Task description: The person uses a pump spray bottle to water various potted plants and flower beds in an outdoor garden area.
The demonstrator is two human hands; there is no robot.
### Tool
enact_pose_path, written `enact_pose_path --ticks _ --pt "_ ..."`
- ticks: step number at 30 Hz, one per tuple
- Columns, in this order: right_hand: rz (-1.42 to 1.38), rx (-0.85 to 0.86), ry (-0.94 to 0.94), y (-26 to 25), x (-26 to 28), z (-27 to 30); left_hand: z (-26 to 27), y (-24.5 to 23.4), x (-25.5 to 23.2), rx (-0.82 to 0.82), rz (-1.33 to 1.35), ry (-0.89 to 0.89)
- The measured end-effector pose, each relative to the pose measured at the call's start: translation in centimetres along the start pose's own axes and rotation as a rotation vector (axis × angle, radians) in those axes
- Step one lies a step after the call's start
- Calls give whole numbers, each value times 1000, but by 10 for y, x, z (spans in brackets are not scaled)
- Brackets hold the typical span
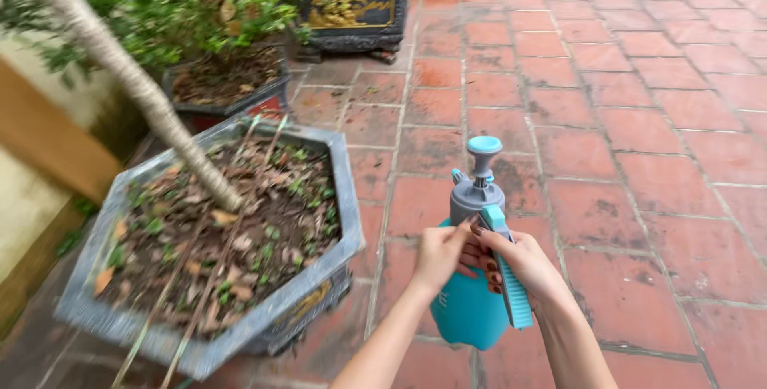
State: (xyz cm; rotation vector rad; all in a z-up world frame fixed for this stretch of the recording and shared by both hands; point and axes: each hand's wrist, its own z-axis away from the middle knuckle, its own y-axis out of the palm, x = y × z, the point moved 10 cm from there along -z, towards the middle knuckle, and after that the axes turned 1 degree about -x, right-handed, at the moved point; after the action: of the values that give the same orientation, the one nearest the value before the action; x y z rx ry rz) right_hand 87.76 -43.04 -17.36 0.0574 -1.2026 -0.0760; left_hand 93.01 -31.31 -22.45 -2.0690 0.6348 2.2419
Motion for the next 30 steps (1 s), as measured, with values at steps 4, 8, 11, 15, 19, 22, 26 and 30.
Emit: enact_pose_path --ticks 4,8,11,15,19,22,26,30 --pt "-184 -48 -38 -23 51 -53 -90 -118 47 -480 -5 78" --pt "-197 -35 -124 -48 109 -125 -190 -114 152 -366 155 -288" --pt "-238 -51 -146 -81 147 -189 -246 -44 169 -103 678 -557" --pt "-171 -15 -216 -139 183 -273 -335 11 174 63 784 -774" --pt "-137 -96 -177 -215 228 -354 -489 65 157 204 748 -369" --pt "-195 -56 -122 -258 240 -412 -549 81 196 95 808 -682" --pt "-231 -29 -102 -305 263 -482 -626 115 205 86 858 -699" --pt "-213 -106 -54 -346 283 -559 -726 127 217 141 829 -669"
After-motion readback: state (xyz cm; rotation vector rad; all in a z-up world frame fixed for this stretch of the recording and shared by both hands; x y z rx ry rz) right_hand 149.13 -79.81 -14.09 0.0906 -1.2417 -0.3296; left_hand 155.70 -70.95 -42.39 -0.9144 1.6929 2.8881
